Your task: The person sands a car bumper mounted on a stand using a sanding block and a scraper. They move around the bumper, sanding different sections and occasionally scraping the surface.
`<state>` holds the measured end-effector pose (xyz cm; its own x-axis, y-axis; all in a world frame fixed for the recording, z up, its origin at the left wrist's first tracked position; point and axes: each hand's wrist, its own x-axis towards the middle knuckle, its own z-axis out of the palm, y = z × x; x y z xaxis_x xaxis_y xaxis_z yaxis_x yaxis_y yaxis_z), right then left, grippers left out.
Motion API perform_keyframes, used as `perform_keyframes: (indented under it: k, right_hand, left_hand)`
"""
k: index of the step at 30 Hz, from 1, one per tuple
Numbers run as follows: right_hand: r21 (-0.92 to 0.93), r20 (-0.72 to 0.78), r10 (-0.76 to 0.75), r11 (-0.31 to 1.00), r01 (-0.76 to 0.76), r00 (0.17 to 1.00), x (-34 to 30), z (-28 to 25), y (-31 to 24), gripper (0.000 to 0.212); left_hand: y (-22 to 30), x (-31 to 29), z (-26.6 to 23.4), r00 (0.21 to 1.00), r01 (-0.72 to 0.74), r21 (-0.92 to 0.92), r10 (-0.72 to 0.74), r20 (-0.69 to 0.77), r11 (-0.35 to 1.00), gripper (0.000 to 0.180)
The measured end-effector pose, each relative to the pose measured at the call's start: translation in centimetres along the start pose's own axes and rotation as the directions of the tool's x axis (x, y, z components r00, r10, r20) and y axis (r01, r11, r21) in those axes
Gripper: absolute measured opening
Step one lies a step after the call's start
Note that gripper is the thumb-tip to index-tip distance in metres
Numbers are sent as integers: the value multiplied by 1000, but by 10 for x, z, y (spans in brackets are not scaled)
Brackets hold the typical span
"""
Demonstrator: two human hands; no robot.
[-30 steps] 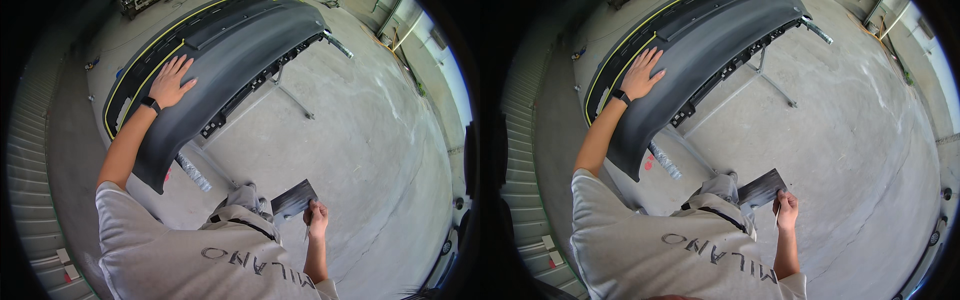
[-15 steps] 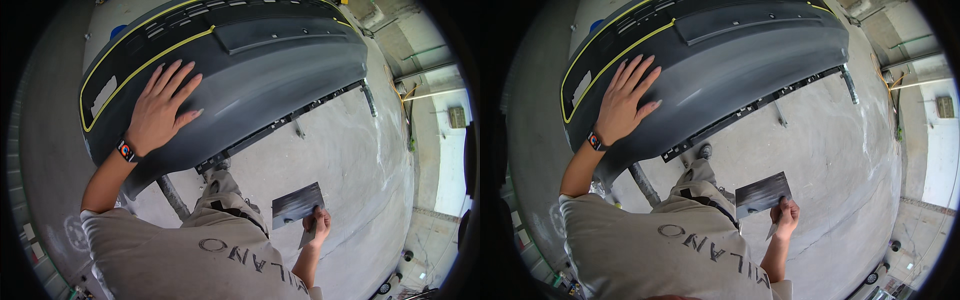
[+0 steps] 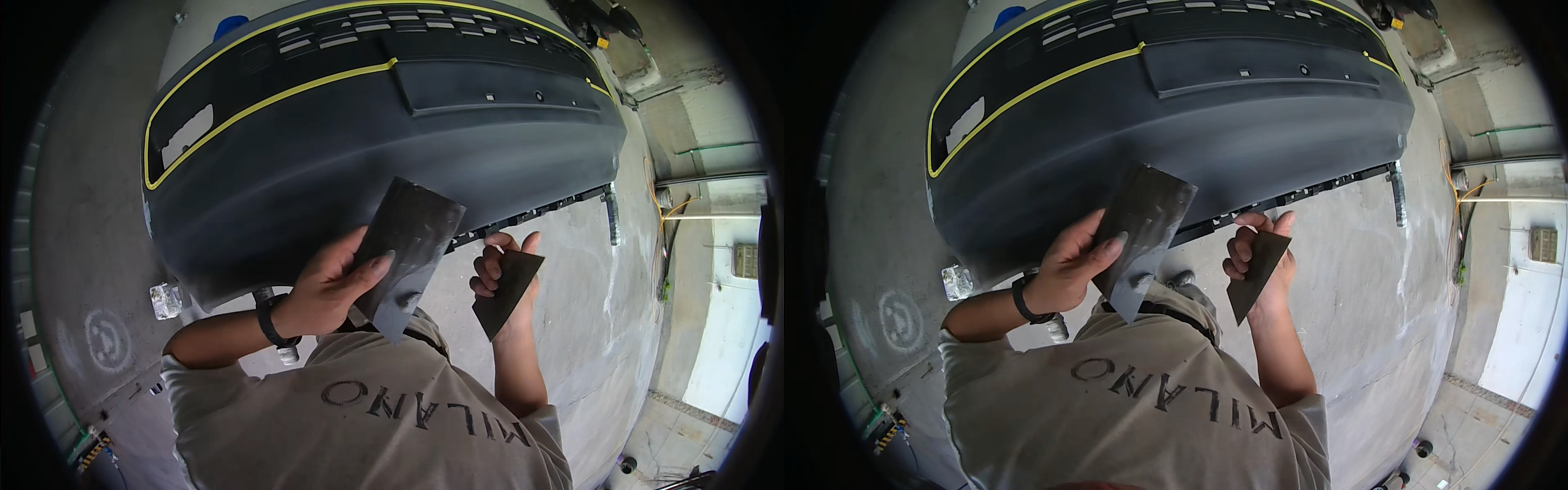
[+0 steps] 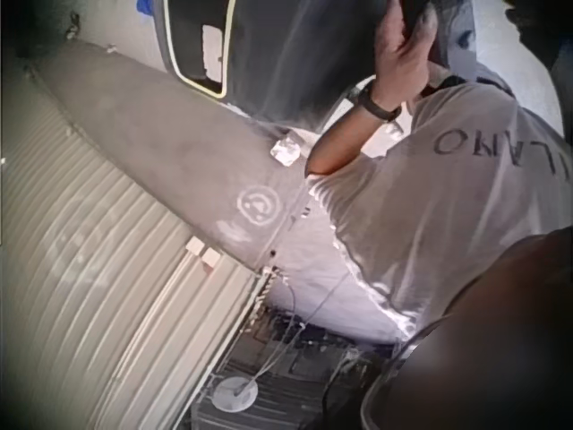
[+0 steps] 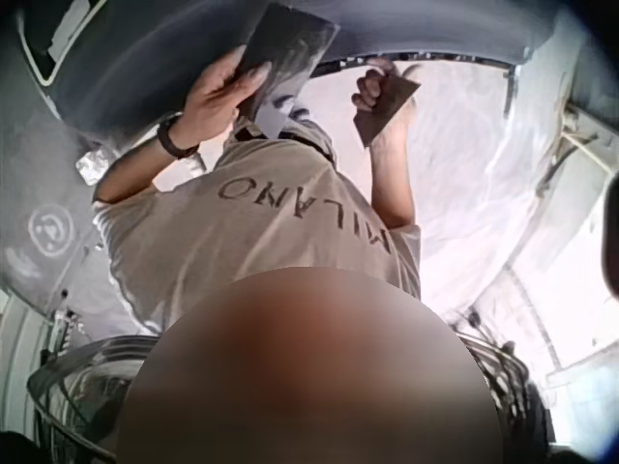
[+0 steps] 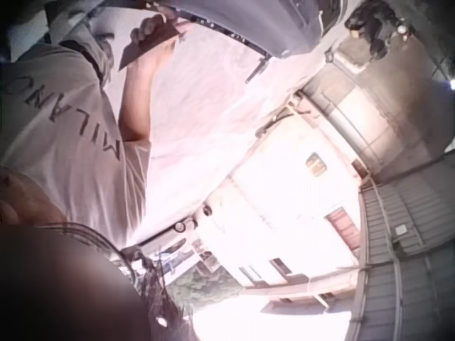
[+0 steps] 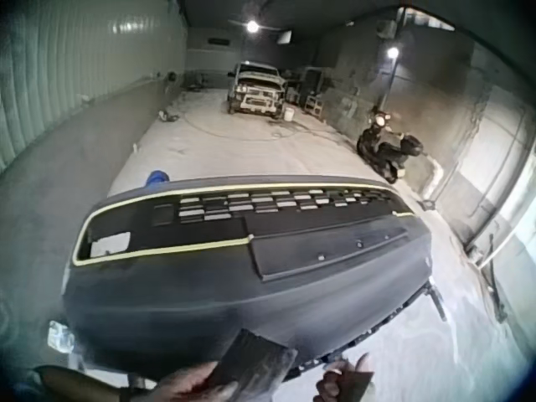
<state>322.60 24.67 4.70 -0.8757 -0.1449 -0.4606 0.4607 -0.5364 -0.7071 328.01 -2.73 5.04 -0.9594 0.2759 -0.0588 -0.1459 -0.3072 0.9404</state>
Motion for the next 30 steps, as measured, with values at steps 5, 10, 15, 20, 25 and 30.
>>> perform_keyframes:
  k: [5, 10, 15, 20, 25, 30]
  right_hand:
    - [-165, -172, 99, 978, -128, 980, 1, -3, -13, 59]
    - [-272, 294, -229, 911, 311, 928, 4, 17, -11, 59]
    - [-556, 364, -232, 723, 410, 902, -8, 29, -24, 74]
    - [-381, 893, -361, -286, 880, 269, -14, 52, -55, 18]
    - [-268, 959, -224, -536, 800, 172, -11, 82, -32, 32]
    - [-300, 953, -130, -512, 805, 272, -2, 97, -17, 32]
  left_hand:
    - [-9, -4, 20, 988, 49, -271, -86, -128, 961, 36]
    - [-8, 12, 42, 992, 64, -420, -105, -74, 905, 40]
    - [15, 18, 15, 909, -323, 1, 310, -279, 946, 39]
    - [17, 24, 0, 807, -382, 339, 489, -331, 860, 44]
    - [16, 27, -11, 781, -375, 517, 563, -270, 769, 46]
    - [15, 25, -35, 625, -278, 526, 567, -537, 804, 46]
